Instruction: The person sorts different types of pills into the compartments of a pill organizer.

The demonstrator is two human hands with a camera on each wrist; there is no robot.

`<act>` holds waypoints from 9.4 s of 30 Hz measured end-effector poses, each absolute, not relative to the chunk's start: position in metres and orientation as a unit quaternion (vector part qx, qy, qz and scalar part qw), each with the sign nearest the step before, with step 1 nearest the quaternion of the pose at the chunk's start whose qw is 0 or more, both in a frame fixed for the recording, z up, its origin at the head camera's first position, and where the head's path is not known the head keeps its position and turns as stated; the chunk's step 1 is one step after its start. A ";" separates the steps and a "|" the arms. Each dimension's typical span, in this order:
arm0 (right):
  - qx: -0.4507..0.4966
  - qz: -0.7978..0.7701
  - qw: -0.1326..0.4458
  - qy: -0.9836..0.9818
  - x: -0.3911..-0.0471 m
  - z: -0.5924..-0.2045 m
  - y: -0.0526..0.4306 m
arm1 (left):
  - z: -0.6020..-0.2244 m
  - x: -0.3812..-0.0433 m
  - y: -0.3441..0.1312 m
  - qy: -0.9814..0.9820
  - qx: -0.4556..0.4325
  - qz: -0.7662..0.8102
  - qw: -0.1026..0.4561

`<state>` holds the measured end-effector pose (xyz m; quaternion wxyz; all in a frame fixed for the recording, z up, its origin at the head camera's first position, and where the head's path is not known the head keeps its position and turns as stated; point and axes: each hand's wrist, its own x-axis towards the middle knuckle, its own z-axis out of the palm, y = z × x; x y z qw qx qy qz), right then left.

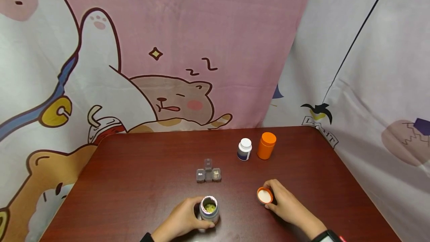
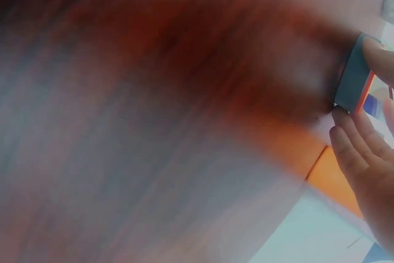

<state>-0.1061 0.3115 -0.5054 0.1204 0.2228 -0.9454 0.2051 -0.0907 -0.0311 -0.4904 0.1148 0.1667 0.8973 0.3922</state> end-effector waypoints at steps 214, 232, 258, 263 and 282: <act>0.263 0.385 -0.035 -0.884 -0.079 -0.485 0.166 | -0.493 -0.192 -0.044 0.960 0.212 0.175 -0.059; 0.261 0.348 -0.008 -0.900 -0.079 -0.493 0.170 | -0.492 -0.183 -0.049 0.960 0.224 0.161 -0.053; 0.176 0.244 0.121 -0.946 -0.104 -0.498 0.273 | -0.485 -0.098 -0.039 0.780 0.235 0.554 0.174; 0.175 0.238 0.132 -0.946 -0.102 -0.504 0.278 | -0.489 -0.090 -0.032 0.778 0.220 0.564 0.168; 0.124 0.326 0.072 -0.935 -0.100 -0.477 0.251 | -0.488 -0.090 -0.025 0.826 0.224 0.504 0.114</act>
